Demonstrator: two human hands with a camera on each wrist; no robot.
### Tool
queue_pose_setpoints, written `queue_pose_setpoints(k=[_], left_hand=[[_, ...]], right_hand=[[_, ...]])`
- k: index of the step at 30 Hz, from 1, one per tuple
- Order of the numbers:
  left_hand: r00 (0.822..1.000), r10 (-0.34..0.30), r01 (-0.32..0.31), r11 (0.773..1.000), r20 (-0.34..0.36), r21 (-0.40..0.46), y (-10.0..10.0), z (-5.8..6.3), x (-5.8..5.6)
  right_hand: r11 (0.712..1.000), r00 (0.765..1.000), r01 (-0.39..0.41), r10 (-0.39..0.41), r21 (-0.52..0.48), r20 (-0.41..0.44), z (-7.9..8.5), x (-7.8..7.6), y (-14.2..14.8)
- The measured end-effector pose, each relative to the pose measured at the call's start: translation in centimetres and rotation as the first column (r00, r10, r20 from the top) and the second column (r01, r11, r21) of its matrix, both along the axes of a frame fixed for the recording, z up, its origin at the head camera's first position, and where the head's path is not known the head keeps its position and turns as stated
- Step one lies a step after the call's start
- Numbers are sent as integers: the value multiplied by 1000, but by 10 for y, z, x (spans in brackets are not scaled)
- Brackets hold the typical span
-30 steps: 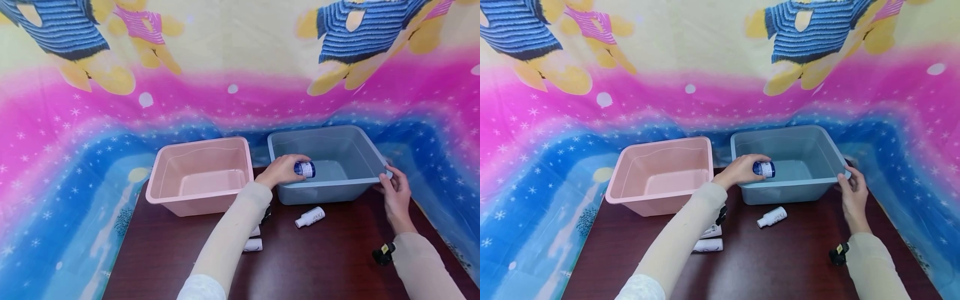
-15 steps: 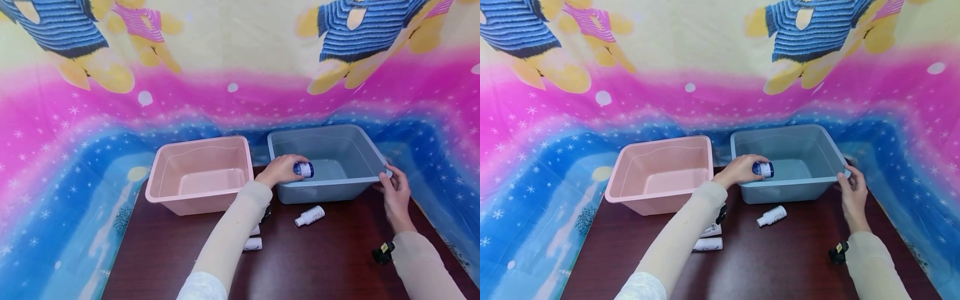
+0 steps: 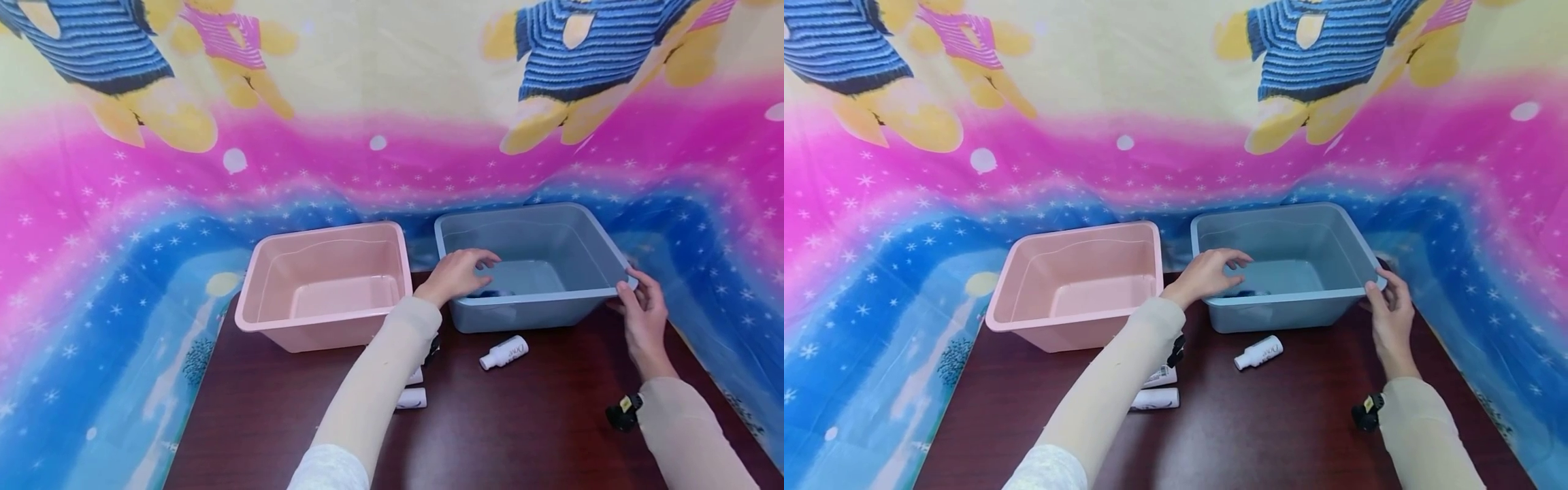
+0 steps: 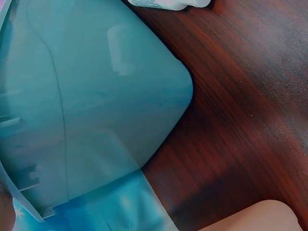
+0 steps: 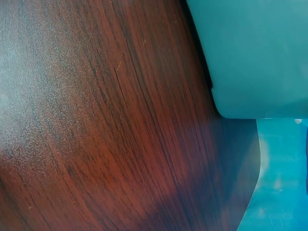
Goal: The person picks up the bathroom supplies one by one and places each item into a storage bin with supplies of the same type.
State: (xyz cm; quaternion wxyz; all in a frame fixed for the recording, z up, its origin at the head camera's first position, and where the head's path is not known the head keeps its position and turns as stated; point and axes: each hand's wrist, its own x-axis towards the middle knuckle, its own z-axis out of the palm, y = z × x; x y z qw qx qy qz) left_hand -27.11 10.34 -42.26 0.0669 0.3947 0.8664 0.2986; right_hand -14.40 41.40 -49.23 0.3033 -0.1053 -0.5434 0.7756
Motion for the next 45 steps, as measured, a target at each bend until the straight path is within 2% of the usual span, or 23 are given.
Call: queue_pose_setpoints(k=[10,20,27,35,40,45], left_hand=[[1000,15,-13,997,-25,81,-3,7,3],[998,36,-27,989,-59,143,-8,13,10],[995,57,-38,977,-84,212,-11,15,17],[993,73,-42,955,-97,294,-17,27,24],[992,66,-32,954,-104,299,-21,33,26],[989,32,13,952,-141,307,-22,35,31]], right_hand=[[1000,1000,7,-7,-17,1,0,-1,-1],[1000,999,25,-26,18,37,0,0,-1],[1000,1000,-15,15,14,12,0,2,1],[1000,1000,-23,23,1,-4,-1,2,1],[1000,1000,-20,20,3,-10,-1,1,0],[1000,1000,-21,20,-1,-23,-2,1,0]])
